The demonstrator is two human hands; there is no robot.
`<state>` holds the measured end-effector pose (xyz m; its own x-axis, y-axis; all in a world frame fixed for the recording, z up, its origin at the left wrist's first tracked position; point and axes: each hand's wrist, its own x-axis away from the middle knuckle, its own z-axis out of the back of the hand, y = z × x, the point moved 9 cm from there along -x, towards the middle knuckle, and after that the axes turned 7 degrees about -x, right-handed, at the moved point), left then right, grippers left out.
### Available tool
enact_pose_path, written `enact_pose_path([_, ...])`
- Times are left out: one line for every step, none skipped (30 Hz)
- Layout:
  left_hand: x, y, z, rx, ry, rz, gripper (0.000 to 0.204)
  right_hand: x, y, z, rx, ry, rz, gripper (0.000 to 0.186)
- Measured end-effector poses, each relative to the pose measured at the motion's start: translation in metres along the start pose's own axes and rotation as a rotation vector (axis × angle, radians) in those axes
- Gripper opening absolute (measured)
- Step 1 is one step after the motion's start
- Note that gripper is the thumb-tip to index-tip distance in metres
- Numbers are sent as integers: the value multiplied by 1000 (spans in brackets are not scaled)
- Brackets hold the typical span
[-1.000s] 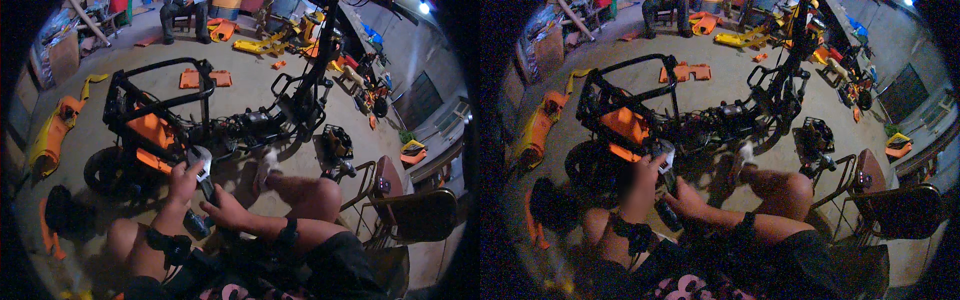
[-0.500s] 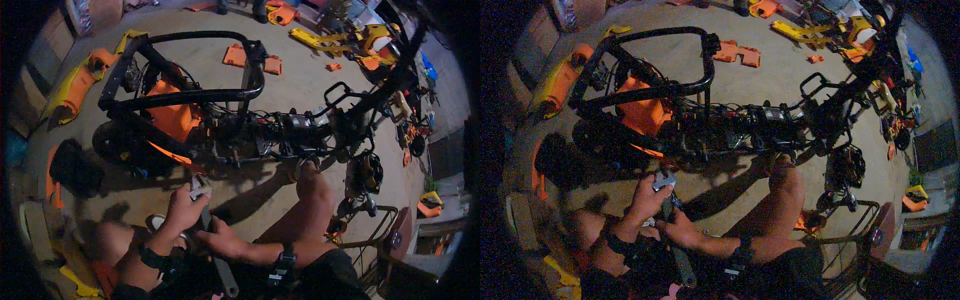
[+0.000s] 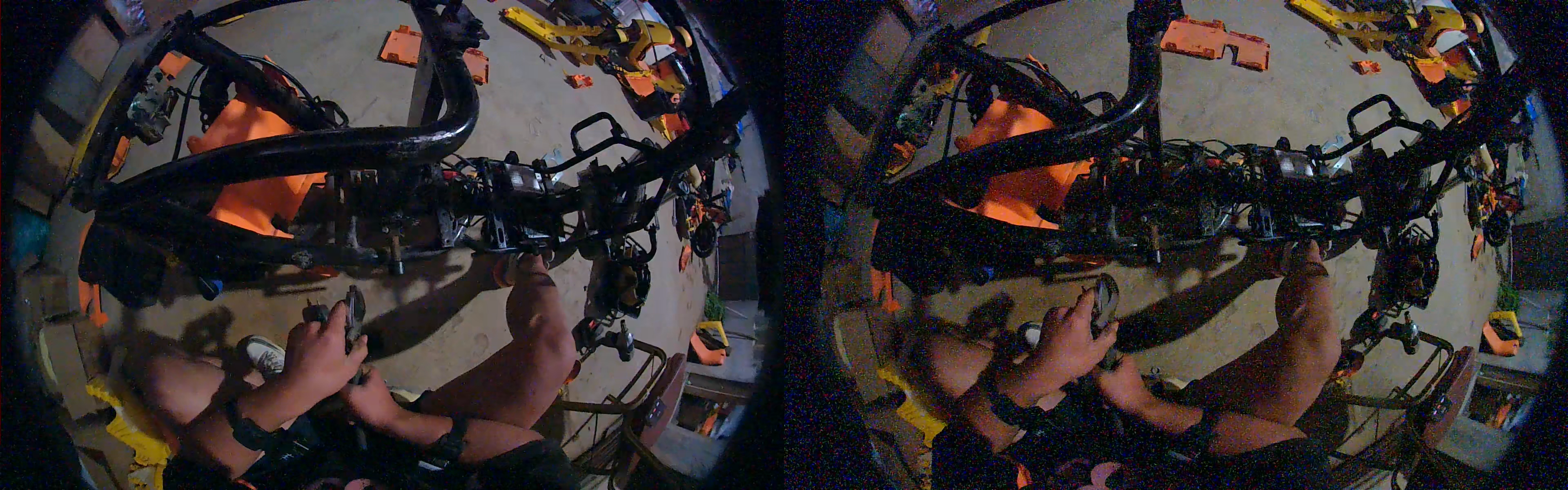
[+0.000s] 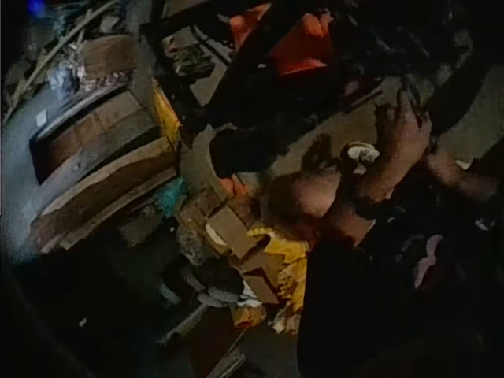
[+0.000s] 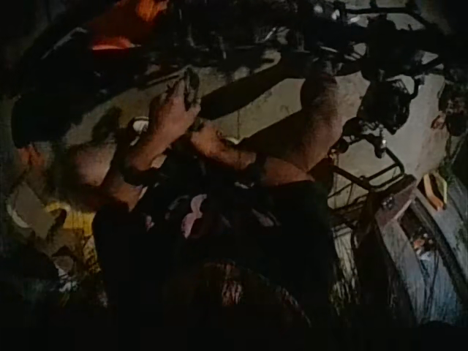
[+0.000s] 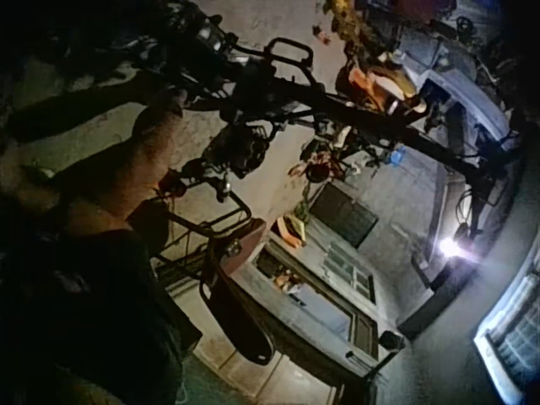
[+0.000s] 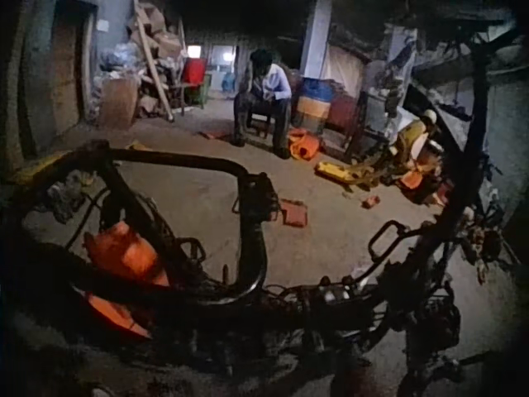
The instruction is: Tightening bolts and adjusting components on a motorcycle frame using a wrench and drill.
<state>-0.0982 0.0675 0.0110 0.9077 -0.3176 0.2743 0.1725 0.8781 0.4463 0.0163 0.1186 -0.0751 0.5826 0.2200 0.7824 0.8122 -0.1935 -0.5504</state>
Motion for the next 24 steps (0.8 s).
enact_pose_path([-1, 0, -1, -6, 7, -15, 42, 0, -4, -1, -4, -18, 18, 26])
enact_pose_path([-1, -2, 2, -15, 24, -6, 42, -2, -8, -2, -9, -35, 36, 26])
enact_pose_path([-1, -1, 7, -23, 40, 1, 41, -4, -9, -3, -11, -43, 50, 26])
enact_pose_path([-2, -2, 11, -31, 56, 9, 41, -7, -10, -4, -14, -52, 64, 25])
enact_pose_path([-3, -4, 10, -30, 61, 12, 40, -11, -9, -6, -17, -62, 77, 25])
enact_pose_path([-5, -5, 11, -32, 70, 11, 39, -14, -8, -6, -7, -51, 83, 24])
enact_pose_path([-6, -5, 13, -35, 78, 10, 39, -18, -6, -5, 3, -40, 88, 24])
enact_pose_path([-7, -4, 15, -39, 92, 3, 38, -20, -5, -4, 12, -30, 93, 23])
enact_pose_path([-8, -3, 18, -42, 109, -3, 37, -22, -6, -4, 22, -31, 101, 23])
enact_pose_path([-9, -2, 22, -46, 126, -10, 37, -24, -8, -5, 32, -32, 108, 23])
enact_pose_path([-9, -5, 23, -55, 118, 12, 37, -26, -10, -5, 41, -32, 116, 23])
enact_pose_path([-10, -6, 24, -62, 111, 32, 36, -30, -10, -5, 52, -45, 127, 23])
enact_pose_path([-10, -8, 24, -67, 103, 52, 36, -35, -8, -3, 64, -57, 138, 24])
enact_pose_path([-10, -7, 26, -53, 122, 40, 38, -39, -8, -2, 75, -69, 149, 24])
enact_pose_path([-10, -8, 26, -41, 142, 33, 39, -41, -10, -1, 85, -57, 198, 25])
enact_pose_path([-10, -9, 27, -29, 162, 26, 40, -43, -14, 0, 95, -44, 248, 26])
enact_pose_path([-10, -11, 27, 0, 158, 31, 41, -43, -17, 1, 105, -30, 297, 27])
enact_pose_path([-10, -15, 27, 27, 156, 40, 41, -38, -28, -1, 132, -15, 297, 27])
enact_pose_path([-9, -18, 28, 51, 153, 51, 42, -28, -47, -5, 156, -4, 296, 26])
enact_pose_path([-7, -20, 32, 62, 171, 49, 42, -23, -57, -8, 180, 7, 296, 25])
enact_pose_path([-8, -17, 36, 78, 187, 38, 41, -26, -54, -7, 213, 3, 303, 25])
enact_pose_path([-8, -15, 39, 94, 204, 29, 41, -31, -49, -4, 246, -3, 309, 25])
enact_pose_path([-8, -12, 42, 82, 213, 23, 40, -34, -46, -2, 279, -9, 315, 25])
enact_pose_path([-7, -11, 44, 70, 222, 22, 40, -33, -49, -4, 256, -25, 319, 25])
